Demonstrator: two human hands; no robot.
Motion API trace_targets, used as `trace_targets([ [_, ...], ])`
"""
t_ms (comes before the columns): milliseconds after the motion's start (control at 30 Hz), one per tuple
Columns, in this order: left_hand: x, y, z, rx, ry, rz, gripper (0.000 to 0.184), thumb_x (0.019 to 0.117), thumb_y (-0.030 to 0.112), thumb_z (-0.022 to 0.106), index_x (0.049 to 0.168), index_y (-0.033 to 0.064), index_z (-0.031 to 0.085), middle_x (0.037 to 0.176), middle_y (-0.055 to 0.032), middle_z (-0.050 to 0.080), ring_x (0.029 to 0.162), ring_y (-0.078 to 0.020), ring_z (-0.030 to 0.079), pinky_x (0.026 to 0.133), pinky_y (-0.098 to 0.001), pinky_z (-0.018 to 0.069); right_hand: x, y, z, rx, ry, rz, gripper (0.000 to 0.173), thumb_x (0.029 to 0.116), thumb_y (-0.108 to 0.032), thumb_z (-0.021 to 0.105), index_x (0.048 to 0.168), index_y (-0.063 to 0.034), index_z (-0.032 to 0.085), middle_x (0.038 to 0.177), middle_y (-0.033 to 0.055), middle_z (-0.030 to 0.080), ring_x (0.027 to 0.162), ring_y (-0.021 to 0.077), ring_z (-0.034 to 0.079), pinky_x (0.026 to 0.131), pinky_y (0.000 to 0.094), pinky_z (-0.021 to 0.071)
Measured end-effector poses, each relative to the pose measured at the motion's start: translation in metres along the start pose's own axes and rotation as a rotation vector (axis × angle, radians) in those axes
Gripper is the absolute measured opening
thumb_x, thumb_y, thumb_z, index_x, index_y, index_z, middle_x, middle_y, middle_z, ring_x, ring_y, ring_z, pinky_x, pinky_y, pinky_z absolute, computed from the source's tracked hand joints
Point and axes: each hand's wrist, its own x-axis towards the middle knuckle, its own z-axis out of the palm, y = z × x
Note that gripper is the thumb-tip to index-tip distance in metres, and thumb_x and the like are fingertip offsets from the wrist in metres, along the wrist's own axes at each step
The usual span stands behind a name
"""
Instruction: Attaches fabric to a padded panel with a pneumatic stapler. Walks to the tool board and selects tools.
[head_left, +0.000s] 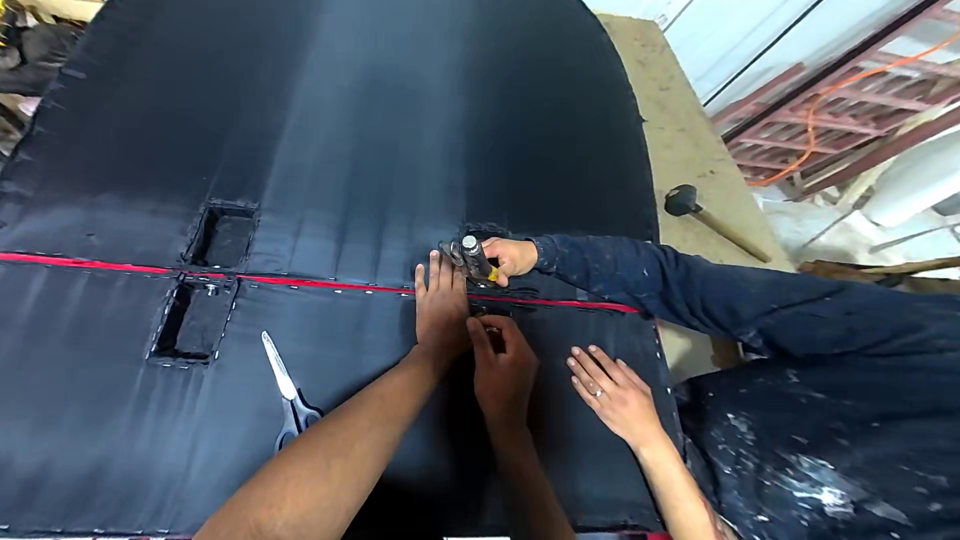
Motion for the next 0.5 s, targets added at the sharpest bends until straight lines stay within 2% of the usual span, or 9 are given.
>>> trace_targets([
  [67, 0.002, -0.001, 0.002, -0.019, 0.006, -0.011, 0.084, 0.0819, 0.060, 0.064, 0.150, 0.0123, 0.050, 0.165, -0.0096, 0.034, 0.158, -0.0304, 0.016, 0.126, -0.0595, 0.0104, 0.003, 0.008, -0.014, 0.051, 0.023, 0.113, 0.021, 0.1020, -0.019, 0.062, 0.110, -0.0012, 0.070, 0.085, 0.0069, 0.070, 0.071, 0.0160, 0.068, 0.065, 0.0363, 0.0611],
  [100, 0.002, -0.001, 0.004, -0.042, 0.018, -0.015, 0.093, 0.0790, 0.070, 0.064, 0.150, 0.0122, 0.050, 0.166, -0.0100, 0.034, 0.158, -0.0311, 0.016, 0.126, -0.0600, 0.0094, 0.009, 0.005, -0.027, 0.132, 0.014, 0.240, 0.023, 0.1051, -0.016, 0.056, 0.111, 0.0022, 0.068, 0.082, 0.0084, 0.069, 0.068, 0.0162, 0.067, 0.065, 0.0361, 0.0596],
  [167, -0.002, 0.001, 0.005, -0.080, 0.033, -0.012, 0.098, 0.0765, 0.076, 0.064, 0.149, 0.0118, 0.051, 0.165, -0.0113, 0.034, 0.158, -0.0325, 0.016, 0.125, -0.0615, 0.0091, 0.014, 0.009, -0.040, 0.388, 0.145, 0.506, 0.021, 0.1085, -0.014, 0.051, 0.104, 0.0019, 0.064, 0.070, 0.0032, 0.061, 0.054, 0.0078, 0.054, 0.051, 0.0238, 0.0474],
  [200, -0.002, 0.002, 0.005, -0.093, 0.038, -0.006, 0.097, 0.0768, 0.075, 0.065, 0.148, 0.0108, 0.051, 0.164, -0.0125, 0.035, 0.157, -0.0337, 0.017, 0.125, -0.0625, 0.0087, 0.017, 0.011, -0.040, 0.488, 0.224, 0.568, 0.022, 0.1084, -0.014, 0.051, 0.099, 0.0009, 0.065, 0.065, 0.0014, 0.060, 0.049, 0.0055, 0.050, 0.046, 0.0209, 0.0436],
  [300, -0.003, 0.001, 0.004, -0.083, 0.064, -0.017, 0.096, 0.0761, 0.074, 0.064, 0.149, 0.0118, 0.052, 0.164, -0.0106, 0.037, 0.157, -0.0319, 0.019, 0.125, -0.0613, 0.0108, 0.013, 0.028, -0.033, 0.667, 0.247, 0.553, 0.025, 0.1097, -0.016, 0.048, 0.097, -0.0024, 0.065, 0.063, 0.0003, 0.060, 0.046, 0.0044, 0.049, 0.043, 0.0192, 0.0415],
  [333, -0.002, 0.002, 0.005, -0.081, 0.072, -0.019, 0.098, 0.0752, 0.075, 0.063, 0.149, 0.0121, 0.051, 0.164, -0.0104, 0.036, 0.157, -0.0313, 0.019, 0.125, -0.0612, 0.0107, 0.010, 0.059, -0.031, 0.732, 0.210, 0.448, 0.025, 0.1098, -0.017, 0.048, 0.098, -0.0031, 0.065, 0.064, 0.0011, 0.062, 0.047, 0.0055, 0.051, 0.043, 0.0207, 0.0439],
  [400, -0.001, -0.001, 0.008, -0.066, 0.100, -0.012, 0.103, 0.0713, 0.081, 0.061, 0.149, 0.0129, 0.052, 0.163, -0.0105, 0.037, 0.156, -0.0318, 0.020, 0.125, -0.0622, 0.0120, 0.005, 0.160, -0.021, 0.928, 0.106, 0.140, 0.026, 0.1092, -0.019, 0.050, 0.111, 0.0026, 0.064, 0.073, 0.0090, 0.066, 0.051, 0.0126, 0.057, 0.044, 0.0277, 0.0496],
  [433, -0.002, -0.001, 0.007, -0.066, 0.094, -0.003, 0.107, 0.0690, 0.084, 0.062, 0.148, 0.0127, 0.052, 0.163, -0.0111, 0.038, 0.156, -0.0326, 0.021, 0.124, -0.0631, 0.0121, 0.003, 0.181, -0.024, 0.898, 0.111, 0.190, 0.026, 0.1081, -0.023, 0.052, 0.111, -0.0009, 0.066, 0.073, 0.0095, 0.066, 0.052, 0.0156, 0.057, 0.046, 0.0314, 0.0509],
  [500, -0.002, -0.001, 0.006, -0.061, 0.087, -0.001, 0.108, 0.0673, 0.085, 0.062, 0.147, 0.0124, 0.053, 0.162, -0.0114, 0.039, 0.156, -0.0333, 0.021, 0.124, -0.0634, 0.0126, 0.005, 0.165, -0.030, 0.762, 0.159, 0.336, 0.025, 0.1064, -0.027, 0.056, 0.105, -0.0059, 0.067, 0.070, 0.0090, 0.065, 0.051, 0.0187, 0.058, 0.048, 0.0347, 0.0528],
])
